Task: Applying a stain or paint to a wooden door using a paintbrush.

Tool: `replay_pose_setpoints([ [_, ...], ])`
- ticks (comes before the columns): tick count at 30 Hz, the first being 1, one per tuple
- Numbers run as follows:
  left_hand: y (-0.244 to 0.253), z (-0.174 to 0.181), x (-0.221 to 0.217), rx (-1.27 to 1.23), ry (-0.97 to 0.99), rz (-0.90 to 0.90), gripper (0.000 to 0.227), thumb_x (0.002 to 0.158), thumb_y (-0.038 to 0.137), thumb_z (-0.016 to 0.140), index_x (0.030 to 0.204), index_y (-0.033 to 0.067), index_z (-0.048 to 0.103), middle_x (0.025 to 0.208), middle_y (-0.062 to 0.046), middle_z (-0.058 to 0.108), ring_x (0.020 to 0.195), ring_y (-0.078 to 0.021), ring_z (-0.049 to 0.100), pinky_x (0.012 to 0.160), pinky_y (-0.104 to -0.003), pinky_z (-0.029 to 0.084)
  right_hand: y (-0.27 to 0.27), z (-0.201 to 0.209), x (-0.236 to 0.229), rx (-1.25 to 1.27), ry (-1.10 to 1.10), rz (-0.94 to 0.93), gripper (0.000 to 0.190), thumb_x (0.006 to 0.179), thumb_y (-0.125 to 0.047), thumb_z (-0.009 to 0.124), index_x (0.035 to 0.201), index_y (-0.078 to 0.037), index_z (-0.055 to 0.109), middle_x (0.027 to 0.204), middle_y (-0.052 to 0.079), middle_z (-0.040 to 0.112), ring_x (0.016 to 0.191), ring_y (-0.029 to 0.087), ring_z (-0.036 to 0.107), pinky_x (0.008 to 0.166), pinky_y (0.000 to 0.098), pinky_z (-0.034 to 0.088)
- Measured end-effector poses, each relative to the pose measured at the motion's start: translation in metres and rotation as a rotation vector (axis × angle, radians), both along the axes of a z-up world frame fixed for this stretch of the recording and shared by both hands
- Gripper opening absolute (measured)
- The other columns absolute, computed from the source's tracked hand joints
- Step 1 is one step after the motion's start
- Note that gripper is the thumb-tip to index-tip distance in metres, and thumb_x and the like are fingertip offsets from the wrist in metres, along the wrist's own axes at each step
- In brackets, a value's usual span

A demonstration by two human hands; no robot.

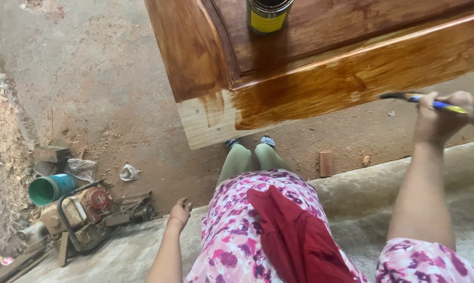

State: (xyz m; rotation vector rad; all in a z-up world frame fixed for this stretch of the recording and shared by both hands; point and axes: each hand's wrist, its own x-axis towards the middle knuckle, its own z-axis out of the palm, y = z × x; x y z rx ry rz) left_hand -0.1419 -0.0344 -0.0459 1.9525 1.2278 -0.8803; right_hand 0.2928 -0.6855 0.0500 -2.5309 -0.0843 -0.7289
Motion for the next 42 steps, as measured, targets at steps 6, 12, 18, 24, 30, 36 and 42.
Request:
replay_pose_setpoints([
  [6,-0.004,-0.011,-0.004,-0.046,-0.015,0.048,0.048,0.099,0.018,0.059,0.145,0.003,0.053,0.108,-0.016,0.077,0.083,-0.0229,0.073,0.075,-0.032,0.057,0.066,-0.038,-0.013,0.191,-0.108,0.185,0.031,0.096,0.017,0.073,0.106,0.002,0.047,0.095,0.014,0.057,0.077,0.023,0.056,0.068,0.0337,0.058],
  [12,-0.007,-0.026,0.008,-0.038,-0.085,-0.031,0.046,0.098,0.015,0.059,0.142,0.0032,0.054,0.106,-0.018,0.077,0.091,-0.0256,0.075,0.08,-0.034,0.058,0.207,0.021,-0.076,0.557,0.153,0.293,0.028,0.088,0.012,0.067,0.078,-0.007,0.049,0.077,0.006,0.054,0.062,0.014,0.049,0.055,0.0252,0.048],
  [18,-0.008,-0.019,0.025,-0.017,-0.086,-0.044,0.046,0.098,0.016,0.059,0.143,0.0059,0.055,0.099,-0.015,0.077,0.079,-0.0231,0.073,0.073,-0.033,0.057,0.158,-0.002,-0.052,1.069,0.316,0.402,0.02,0.096,0.006,0.068,0.09,-0.004,0.053,0.089,0.01,0.058,0.07,0.02,0.068,0.055,0.0237,0.061],
  [24,-0.007,-0.013,-0.001,0.013,-0.064,-0.014,0.045,0.098,0.017,0.059,0.142,0.0064,0.056,0.102,-0.015,0.078,0.08,-0.0238,0.073,0.074,-0.033,0.057,0.004,-0.009,0.001,0.689,0.128,0.157,0.026,0.105,0.028,0.052,0.101,0.004,0.042,0.097,0.022,0.057,0.072,0.028,0.069,0.059,0.03,0.064],
  [30,-0.024,-0.005,-0.016,-0.027,-0.019,0.088,0.045,0.099,0.014,0.058,0.142,0.0032,0.055,0.112,-0.018,0.076,0.099,-0.0247,0.077,0.079,-0.034,0.06,-0.012,-0.03,0.035,0.094,-0.234,0.024,0.022,0.098,0.021,0.065,0.096,0.003,0.052,0.081,0.015,0.062,0.057,0.021,0.059,0.05,0.0289,0.057],
  [36,-0.029,-0.03,-0.015,-0.019,0.001,0.011,0.045,0.099,0.022,0.059,0.143,0.0088,0.057,0.107,-0.013,0.079,0.09,-0.0236,0.078,0.078,-0.035,0.06,0.182,-0.034,-0.014,0.461,-0.024,0.247,0.027,0.091,0.011,0.069,0.084,-0.009,0.052,0.087,0.006,0.055,0.067,0.018,0.056,0.055,0.0294,0.057],
  [42,-0.031,-0.036,-0.004,0.008,0.045,-0.09,0.047,0.1,0.03,0.059,0.145,0.0148,0.058,0.099,-0.012,0.082,0.084,-0.0244,0.08,0.08,-0.04,0.062,0.203,-0.047,-0.029,0.616,0.069,0.433,0.03,0.075,0.008,0.083,0.068,-0.011,0.061,0.071,0.006,0.067,0.062,0.02,0.06,0.069,0.0283,0.05],
])
